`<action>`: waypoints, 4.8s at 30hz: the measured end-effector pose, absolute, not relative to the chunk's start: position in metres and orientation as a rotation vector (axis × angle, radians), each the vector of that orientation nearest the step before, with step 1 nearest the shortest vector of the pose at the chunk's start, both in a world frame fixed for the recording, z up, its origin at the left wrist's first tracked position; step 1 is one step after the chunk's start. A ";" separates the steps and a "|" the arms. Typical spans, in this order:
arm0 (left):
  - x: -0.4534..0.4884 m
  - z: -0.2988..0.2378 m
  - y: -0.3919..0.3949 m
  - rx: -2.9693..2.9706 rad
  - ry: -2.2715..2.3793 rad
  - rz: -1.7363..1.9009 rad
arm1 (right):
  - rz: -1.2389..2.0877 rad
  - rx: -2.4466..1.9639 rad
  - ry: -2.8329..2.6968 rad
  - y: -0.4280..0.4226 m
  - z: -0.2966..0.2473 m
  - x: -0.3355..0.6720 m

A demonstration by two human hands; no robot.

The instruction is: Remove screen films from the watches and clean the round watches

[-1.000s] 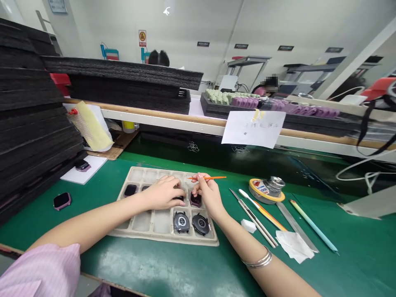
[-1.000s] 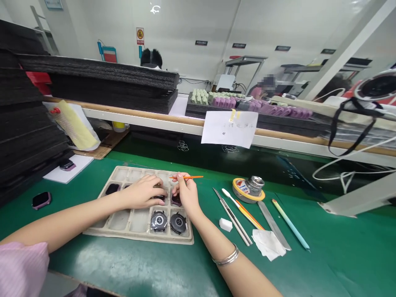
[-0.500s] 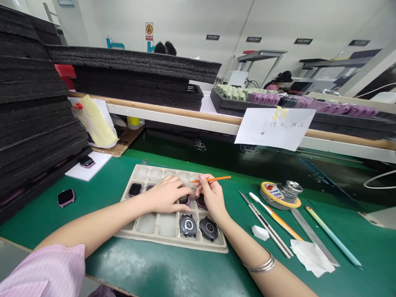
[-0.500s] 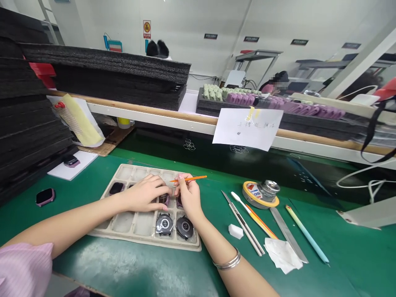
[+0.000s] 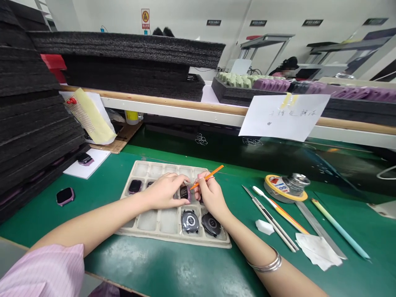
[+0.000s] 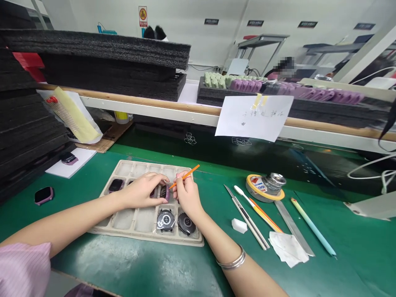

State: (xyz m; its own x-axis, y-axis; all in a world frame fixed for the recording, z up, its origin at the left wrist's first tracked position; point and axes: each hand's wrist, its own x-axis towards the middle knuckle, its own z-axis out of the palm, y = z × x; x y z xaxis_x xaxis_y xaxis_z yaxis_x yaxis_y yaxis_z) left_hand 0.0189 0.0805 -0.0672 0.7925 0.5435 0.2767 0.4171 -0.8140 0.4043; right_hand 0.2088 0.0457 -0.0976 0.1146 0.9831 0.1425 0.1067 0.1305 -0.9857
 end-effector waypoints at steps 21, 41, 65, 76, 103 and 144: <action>0.018 -0.069 0.081 2.539 0.764 0.548 | 0.789 -1.243 -1.472 0.039 -0.087 0.206; 0.005 -0.059 0.082 2.710 0.965 0.553 | 0.849 -1.213 -1.293 0.045 -0.097 0.208; -0.036 -0.069 0.077 2.550 0.731 0.654 | 1.154 -1.045 -1.239 0.063 -0.103 0.167; -0.034 -0.071 0.072 2.420 0.876 0.680 | 1.104 -1.109 -1.378 0.047 -0.092 0.162; -0.072 -0.055 0.066 2.641 1.004 0.489 | 1.057 -1.144 -1.405 0.050 -0.095 0.164; -0.083 -0.073 0.058 2.425 1.284 0.729 | 1.233 -1.065 -1.482 0.051 -0.088 0.119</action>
